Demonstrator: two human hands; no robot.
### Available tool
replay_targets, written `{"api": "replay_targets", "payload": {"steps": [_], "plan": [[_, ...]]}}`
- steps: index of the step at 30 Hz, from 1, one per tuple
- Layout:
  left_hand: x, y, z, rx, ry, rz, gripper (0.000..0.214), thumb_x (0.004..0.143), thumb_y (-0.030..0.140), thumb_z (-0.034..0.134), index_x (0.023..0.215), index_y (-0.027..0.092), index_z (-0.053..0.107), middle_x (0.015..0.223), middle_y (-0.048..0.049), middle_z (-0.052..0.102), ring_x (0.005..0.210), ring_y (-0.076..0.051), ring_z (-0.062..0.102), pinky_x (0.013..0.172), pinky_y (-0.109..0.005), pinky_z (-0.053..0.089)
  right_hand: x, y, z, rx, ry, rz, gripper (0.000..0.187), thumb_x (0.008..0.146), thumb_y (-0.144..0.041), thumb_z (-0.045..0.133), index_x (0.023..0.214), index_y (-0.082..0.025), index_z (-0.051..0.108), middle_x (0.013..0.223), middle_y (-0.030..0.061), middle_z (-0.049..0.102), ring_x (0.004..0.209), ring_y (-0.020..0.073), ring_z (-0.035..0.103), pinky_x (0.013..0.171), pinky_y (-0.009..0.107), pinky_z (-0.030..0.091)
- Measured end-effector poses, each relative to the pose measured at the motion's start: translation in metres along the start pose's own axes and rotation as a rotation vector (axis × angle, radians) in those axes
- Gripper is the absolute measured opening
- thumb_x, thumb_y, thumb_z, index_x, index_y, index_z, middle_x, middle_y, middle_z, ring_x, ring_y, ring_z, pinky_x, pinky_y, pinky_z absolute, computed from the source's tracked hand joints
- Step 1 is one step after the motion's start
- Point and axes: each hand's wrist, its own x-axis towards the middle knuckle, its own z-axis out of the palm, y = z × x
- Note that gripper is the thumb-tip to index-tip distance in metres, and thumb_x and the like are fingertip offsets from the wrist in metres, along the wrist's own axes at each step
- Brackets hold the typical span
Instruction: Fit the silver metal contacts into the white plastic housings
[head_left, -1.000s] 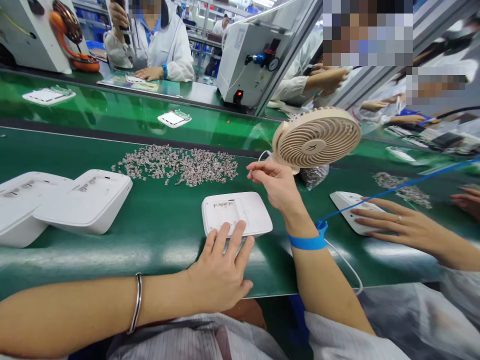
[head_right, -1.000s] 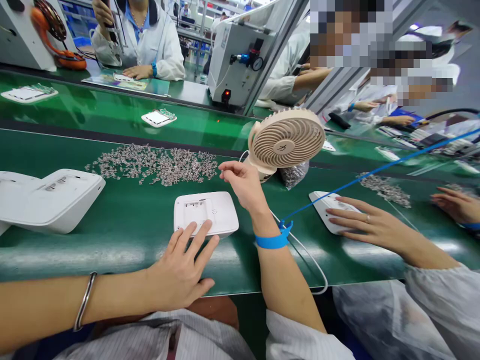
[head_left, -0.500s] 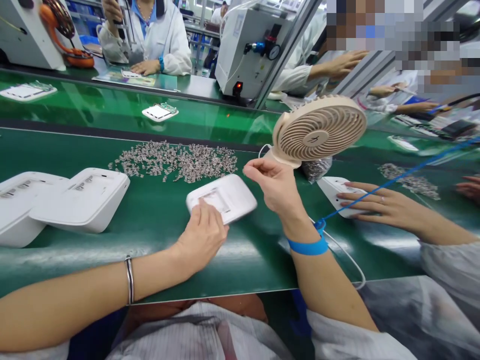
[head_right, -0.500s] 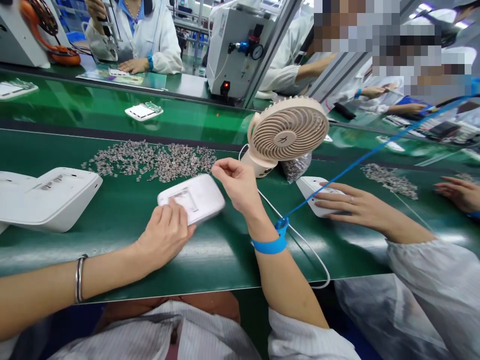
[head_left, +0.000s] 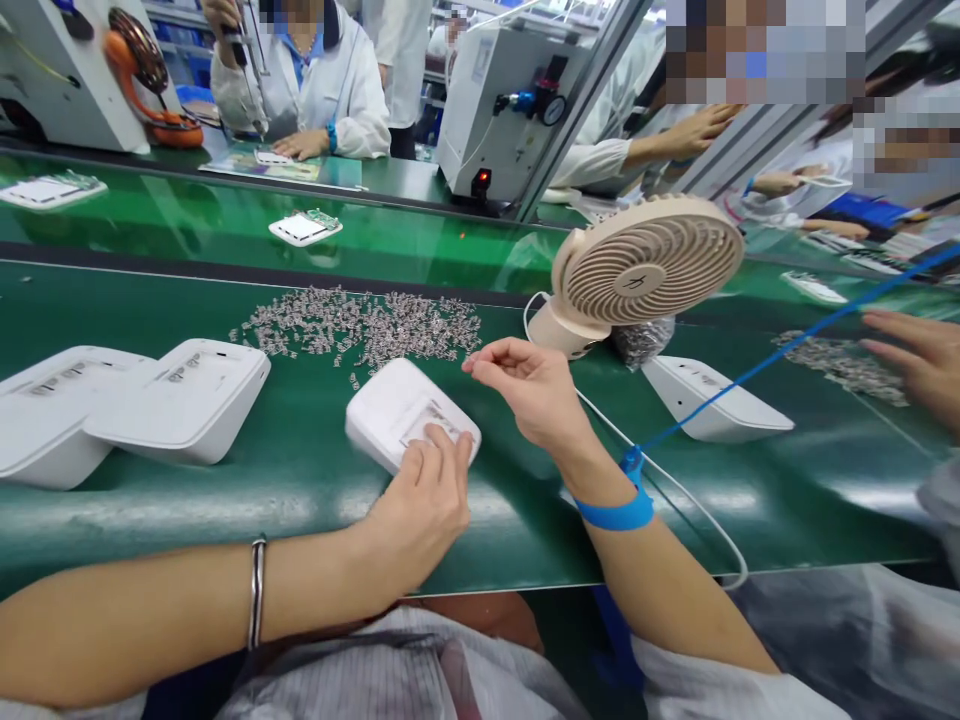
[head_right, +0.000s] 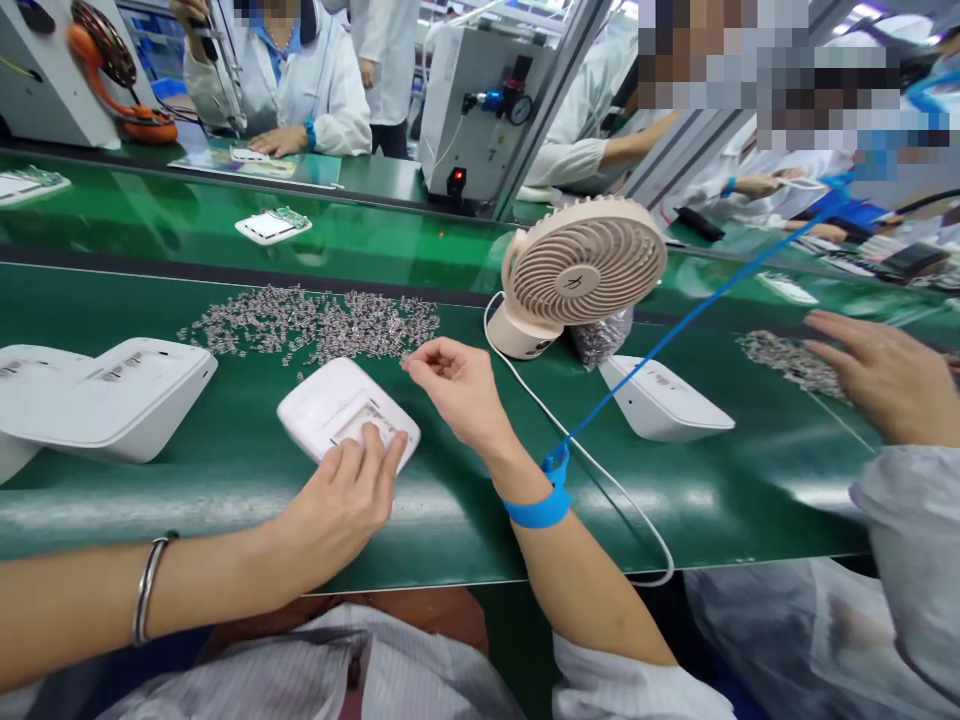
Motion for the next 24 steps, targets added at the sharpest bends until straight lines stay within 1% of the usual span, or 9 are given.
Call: {"api": "replay_targets", "payload": {"steps": [3, 5, 7, 10, 12, 14, 18, 21, 24], "plan": [[0.007, -0.006, 0.001, 0.063, -0.067, -0.079, 0.05, 0.091, 0.026, 0.038, 0.126, -0.009, 0.043, 0.1, -0.0272, 0.064, 0.089, -0.028, 0.062, 0.063, -0.03, 0.044, -0.008, 0.003, 0.01, -0.033, -0.072, -0.035, 0.007, 0.066, -0.024, 0.063, 0.063, -0.019, 0.059, 0.075, 0.0023, 0.062, 0.077, 0.0161, 0.058, 0.07, 0.031, 0.046], [0.008, -0.008, -0.002, 0.035, -0.068, -0.089, 0.055, 0.091, 0.032, 0.039, 0.125, -0.011, 0.044, 0.098, -0.0282, 0.065, 0.091, -0.029, 0.062, 0.062, -0.03, 0.046, -0.013, 0.004, 0.015, -0.079, -0.128, -0.062, 0.008, 0.067, -0.023, 0.063, 0.062, -0.019, 0.06, 0.081, 0.0034, 0.061, 0.086, 0.0181, 0.057, 0.072, 0.031, 0.044], [0.004, -0.008, -0.006, 0.01, -0.056, -0.088, 0.057, 0.09, 0.034, 0.041, 0.123, -0.011, 0.046, 0.105, -0.0293, 0.063, 0.095, -0.031, 0.061, 0.069, -0.033, 0.048, -0.017, 0.005, 0.018, -0.117, -0.181, -0.081, 0.008, 0.069, -0.023, 0.062, 0.062, -0.019, 0.061, 0.085, 0.004, 0.06, 0.09, 0.0188, 0.056, 0.073, 0.031, 0.043], [-0.003, -0.005, -0.01, 0.052, -0.062, -0.12, 0.052, 0.085, 0.029, 0.048, 0.117, -0.012, 0.051, 0.112, -0.0298, 0.059, 0.103, -0.035, 0.058, 0.084, -0.039, 0.046, -0.019, 0.008, 0.02, -0.154, -0.244, -0.097, 0.007, 0.072, -0.023, 0.061, 0.065, -0.02, 0.063, 0.089, 0.004, 0.059, 0.085, 0.0172, 0.056, 0.07, 0.031, 0.042], [-0.006, -0.003, -0.011, 0.096, -0.083, -0.151, 0.05, 0.082, 0.025, 0.05, 0.114, -0.013, 0.054, 0.111, -0.0305, 0.06, 0.103, -0.036, 0.058, 0.087, -0.04, 0.046, -0.019, 0.01, 0.022, -0.179, -0.272, -0.114, 0.007, 0.073, -0.022, 0.06, 0.067, -0.019, 0.064, 0.09, 0.0041, 0.059, 0.082, 0.0159, 0.056, 0.068, 0.03, 0.042], [-0.006, -0.001, -0.01, 0.116, -0.096, -0.162, 0.049, 0.081, 0.024, 0.05, 0.112, -0.014, 0.054, 0.109, -0.0316, 0.06, 0.101, -0.036, 0.059, 0.086, -0.04, 0.047, -0.019, 0.013, 0.024, -0.199, -0.291, -0.136, 0.008, 0.074, -0.022, 0.059, 0.068, -0.019, 0.063, 0.091, 0.0042, 0.059, 0.081, 0.0153, 0.056, 0.067, 0.029, 0.041], [-0.003, 0.002, -0.008, 0.15, -0.087, -0.195, 0.047, 0.081, 0.021, 0.047, 0.112, -0.014, 0.055, 0.109, -0.0315, 0.06, 0.1, -0.035, 0.061, 0.082, -0.037, 0.05, -0.022, 0.02, 0.03, -0.226, -0.275, -0.201, 0.008, 0.077, -0.019, 0.056, 0.071, -0.019, 0.062, 0.089, 0.0046, 0.058, 0.082, 0.0152, 0.056, 0.068, 0.029, 0.043], [-0.004, 0.004, -0.006, 0.188, -0.055, -0.192, 0.046, 0.081, 0.021, 0.044, 0.113, -0.01, 0.056, 0.111, -0.0286, 0.06, 0.098, -0.034, 0.062, 0.081, -0.036, 0.051, -0.026, 0.022, 0.035, -0.279, -0.206, -0.28, 0.009, 0.078, -0.017, 0.053, 0.073, -0.019, 0.06, 0.086, 0.0041, 0.059, 0.081, 0.0149, 0.056, 0.069, 0.029, 0.044], [-0.005, 0.004, -0.005, 0.196, -0.016, -0.169, 0.046, 0.08, 0.019, 0.042, 0.116, -0.005, 0.056, 0.115, -0.0254, 0.06, 0.094, -0.033, 0.064, 0.077, -0.036, 0.052, -0.031, 0.024, 0.041, -0.379, -0.127, -0.347, 0.01, 0.079, -0.014, 0.051, 0.073, -0.019, 0.057, 0.084, 0.0044, 0.059, 0.079, 0.0154, 0.056, 0.07, 0.031, 0.043]]}}
